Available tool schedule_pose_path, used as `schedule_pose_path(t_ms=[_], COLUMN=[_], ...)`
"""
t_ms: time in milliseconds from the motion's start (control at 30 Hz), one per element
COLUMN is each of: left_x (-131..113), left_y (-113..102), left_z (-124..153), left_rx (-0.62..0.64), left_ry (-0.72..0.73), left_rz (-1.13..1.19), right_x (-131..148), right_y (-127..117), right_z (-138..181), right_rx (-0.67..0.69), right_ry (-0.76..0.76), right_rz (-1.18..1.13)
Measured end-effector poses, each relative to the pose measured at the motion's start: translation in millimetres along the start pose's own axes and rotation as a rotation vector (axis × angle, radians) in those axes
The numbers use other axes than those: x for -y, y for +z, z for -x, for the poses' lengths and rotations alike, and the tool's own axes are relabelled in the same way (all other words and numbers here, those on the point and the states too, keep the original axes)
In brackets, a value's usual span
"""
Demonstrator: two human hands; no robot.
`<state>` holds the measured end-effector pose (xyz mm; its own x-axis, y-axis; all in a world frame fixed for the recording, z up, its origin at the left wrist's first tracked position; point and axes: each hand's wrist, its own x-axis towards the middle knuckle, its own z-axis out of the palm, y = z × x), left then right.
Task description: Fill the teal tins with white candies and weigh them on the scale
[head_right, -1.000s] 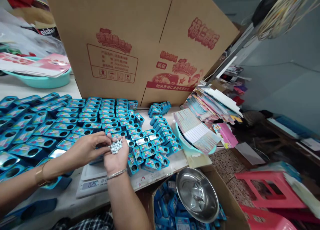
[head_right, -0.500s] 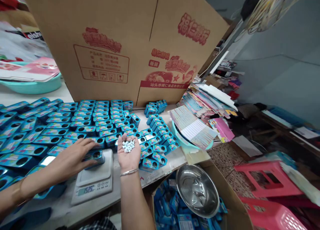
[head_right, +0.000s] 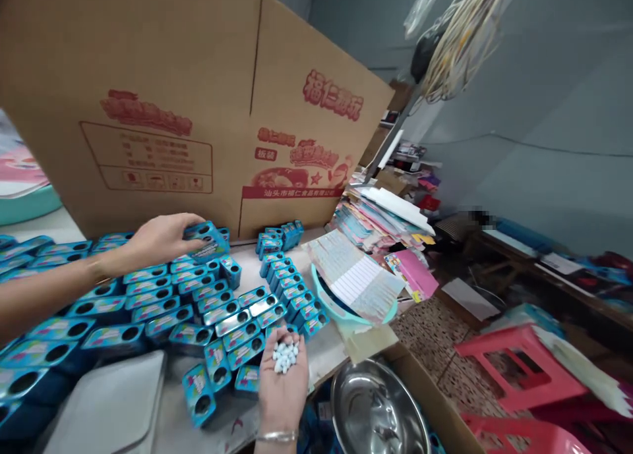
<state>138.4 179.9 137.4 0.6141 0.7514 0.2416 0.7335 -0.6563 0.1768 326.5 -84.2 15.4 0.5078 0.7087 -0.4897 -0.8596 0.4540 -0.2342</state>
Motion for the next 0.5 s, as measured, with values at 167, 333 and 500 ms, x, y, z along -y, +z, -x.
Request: schedule_pose_path(t_ms=[167, 333, 500], left_x=[-1, 14, -2], left_y=[76, 136, 163], left_z=[-92, -113, -125], left_rx=[0.062, 0.138, 0.1], left_ry=[0.021, 0.004, 0.009], left_rz=[-0.074, -0.124, -0.089], right_x=[29, 50, 55], right_y=[-25, -43, -53], right_z=[-21, -41, -56], right_rx=[-0.035, -0.003, -0.165], right_ry=[-0.127, -0.219, -0.205], right_rz=[0.043, 0.173, 0.026])
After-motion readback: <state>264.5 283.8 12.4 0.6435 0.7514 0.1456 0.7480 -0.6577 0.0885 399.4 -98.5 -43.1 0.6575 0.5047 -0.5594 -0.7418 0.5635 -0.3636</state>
